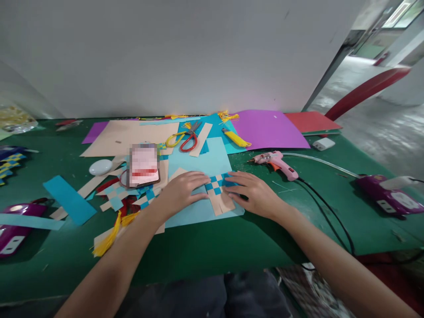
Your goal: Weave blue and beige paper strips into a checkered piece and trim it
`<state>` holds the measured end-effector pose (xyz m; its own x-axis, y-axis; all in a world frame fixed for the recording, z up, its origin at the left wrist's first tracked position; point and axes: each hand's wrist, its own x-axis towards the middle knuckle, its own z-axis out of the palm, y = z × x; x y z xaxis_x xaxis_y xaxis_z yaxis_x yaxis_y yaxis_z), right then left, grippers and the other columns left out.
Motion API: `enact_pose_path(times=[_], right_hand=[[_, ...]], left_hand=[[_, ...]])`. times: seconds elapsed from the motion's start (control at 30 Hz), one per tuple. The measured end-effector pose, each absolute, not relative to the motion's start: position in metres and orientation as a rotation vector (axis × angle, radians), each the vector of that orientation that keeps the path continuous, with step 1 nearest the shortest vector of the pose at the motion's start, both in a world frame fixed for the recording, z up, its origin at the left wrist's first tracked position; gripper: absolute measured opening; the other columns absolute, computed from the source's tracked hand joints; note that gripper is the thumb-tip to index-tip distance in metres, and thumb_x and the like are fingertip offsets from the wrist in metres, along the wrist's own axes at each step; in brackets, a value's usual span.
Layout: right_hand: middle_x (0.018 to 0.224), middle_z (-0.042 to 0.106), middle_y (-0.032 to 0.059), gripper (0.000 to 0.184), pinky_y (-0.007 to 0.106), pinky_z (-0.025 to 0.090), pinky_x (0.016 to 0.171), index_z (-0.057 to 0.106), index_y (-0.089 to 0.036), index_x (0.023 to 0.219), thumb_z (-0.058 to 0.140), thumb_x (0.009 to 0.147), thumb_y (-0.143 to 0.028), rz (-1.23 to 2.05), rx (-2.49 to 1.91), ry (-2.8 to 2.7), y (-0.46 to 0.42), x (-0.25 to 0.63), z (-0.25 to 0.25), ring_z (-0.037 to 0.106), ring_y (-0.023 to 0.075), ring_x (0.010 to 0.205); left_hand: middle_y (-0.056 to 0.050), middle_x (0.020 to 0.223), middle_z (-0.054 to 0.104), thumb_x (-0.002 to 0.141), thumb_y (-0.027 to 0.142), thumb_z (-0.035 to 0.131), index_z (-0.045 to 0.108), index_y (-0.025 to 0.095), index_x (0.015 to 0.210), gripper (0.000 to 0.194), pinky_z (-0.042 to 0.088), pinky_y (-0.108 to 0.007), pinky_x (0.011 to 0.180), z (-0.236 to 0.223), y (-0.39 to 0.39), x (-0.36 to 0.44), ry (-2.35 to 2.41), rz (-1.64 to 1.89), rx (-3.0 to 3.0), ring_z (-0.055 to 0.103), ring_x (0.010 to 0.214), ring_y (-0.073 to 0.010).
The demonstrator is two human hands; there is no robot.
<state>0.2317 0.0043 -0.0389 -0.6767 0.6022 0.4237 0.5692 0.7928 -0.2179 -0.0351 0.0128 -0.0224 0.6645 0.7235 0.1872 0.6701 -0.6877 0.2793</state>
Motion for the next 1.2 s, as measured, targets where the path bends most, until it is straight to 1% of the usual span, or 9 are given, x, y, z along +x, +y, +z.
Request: enact_pose_path(times=[0.1, 0.2, 0.27, 0.33, 0.47, 0.63, 0.8, 1.0, 1.2], right_hand=[[0.115, 0.067, 0.0082, 0.022, 0.044, 0.046, 0.099, 0.07, -0.019, 0.103, 0.052, 0.09, -0.02, 0.116, -0.951, -2.422, -0.001, 0.231, -0.033, 0.056, 0.023, 0.116], [0.095, 0.068, 0.0083, 0.018, 0.039, 0.049, 0.087, 0.068, -0.016, 0.092, 0.05, 0.09, -0.019, 0.153, -1.192, -2.248, -0.015, 0.226, -0.025, 0.059, 0.0214, 0.096], [0.088, 0.065, 0.0086, 0.016, 0.041, 0.048, 0.082, 0.066, -0.016, 0.085, 0.055, 0.089, -0.027, 0.132, -1.369, -2.195, -0.029, 0.219, -0.023, 0.056, 0.0233, 0.091], [0.085, 0.061, 0.0091, 0.02, 0.042, 0.046, 0.078, 0.063, -0.017, 0.079, 0.059, 0.086, -0.035, 0.083, -1.525, -2.193, -0.04, 0.21, -0.024, 0.053, 0.0255, 0.088], [0.085, 0.057, 0.0105, 0.03, 0.042, 0.042, 0.07, 0.058, -0.016, 0.081, 0.064, 0.081, -0.045, -0.06, -1.692, -2.19, -0.05, 0.194, -0.031, 0.05, 0.0282, 0.085], [0.081, 0.054, 0.0091, 0.024, 0.04, 0.04, 0.069, 0.054, -0.017, 0.081, 0.059, 0.084, -0.041, -0.057, -1.682, -2.171, -0.048, 0.187, -0.035, 0.049, 0.0261, 0.081], [0.081, 0.055, 0.0074, 0.02, 0.039, 0.04, 0.069, 0.053, -0.018, 0.079, 0.061, 0.084, -0.036, 0.023, -1.673, -2.152, -0.047, 0.188, -0.037, 0.049, 0.0252, 0.081], [0.081, 0.055, 0.0075, 0.02, 0.039, 0.04, 0.07, 0.052, -0.018, 0.08, 0.06, 0.084, -0.037, 0.036, -1.628, -2.154, -0.046, 0.191, -0.038, 0.049, 0.0242, 0.079], [0.082, 0.055, 0.0075, 0.016, 0.038, 0.042, 0.072, 0.054, -0.018, 0.082, 0.058, 0.086, -0.032, 0.063, -1.601, -2.173, -0.047, 0.192, -0.035, 0.049, 0.0238, 0.08]], left_hand=[[-0.008, 0.126, 0.063, 0.089, 0.051, 0.052, 0.06, 0.02, 0.123, 0.047, 0.044, -0.042, 0.101, -0.024, 0.012, -0.035, 1.126, 0.463, 2.714, 0.054, 0.12, -0.0247], [-0.008, 0.124, 0.064, 0.089, 0.051, 0.052, 0.06, 0.019, 0.122, 0.047, 0.045, -0.041, 0.1, -0.025, 0.012, -0.037, 1.136, 0.472, 2.726, 0.055, 0.119, -0.0247], [-0.009, 0.124, 0.064, 0.089, 0.051, 0.051, 0.06, 0.018, 0.121, 0.047, 0.045, -0.04, 0.099, -0.025, 0.012, -0.037, 1.143, 0.472, 2.741, 0.055, 0.118, -0.0249], [-0.009, 0.123, 0.064, 0.089, 0.051, 0.051, 0.06, 0.018, 0.121, 0.047, 0.046, -0.04, 0.097, -0.025, 0.011, -0.036, 1.147, 0.471, 2.757, 0.056, 0.117, -0.0251], [-0.01, 0.119, 0.066, 0.09, 0.052, 0.048, 0.061, 0.017, 0.12, 0.047, 0.047, -0.04, 0.095, -0.024, 0.011, -0.034, 1.14, 0.493, 2.788, 0.058, 0.112, -0.025], [-0.011, 0.115, 0.067, 0.09, 0.051, 0.048, 0.063, 0.015, 0.117, 0.047, 0.049, -0.04, 0.092, -0.023, 0.01, -0.032, 1.138, 0.507, 2.83, 0.06, 0.109, -0.026], [-0.011, 0.114, 0.067, 0.09, 0.052, 0.048, 0.063, 0.016, 0.116, 0.047, 0.049, -0.04, 0.092, -0.023, 0.009, -0.032, 1.156, 0.488, 2.845, 0.06, 0.108, -0.026], [-0.01, 0.116, 0.067, 0.09, 0.052, 0.047, 0.062, 0.018, 0.118, 0.046, 0.048, -0.041, 0.092, -0.024, 0.01, -0.033, 1.155, 0.495, 2.824, 0.059, 0.109, -0.026], [-0.011, 0.118, 0.066, 0.09, 0.05, 0.048, 0.062, 0.017, 0.118, 0.046, 0.048, -0.043, 0.094, -0.021, 0.009, -0.032, 1.145, 0.481, 2.817, 0.058, 0.111, -0.0264]])
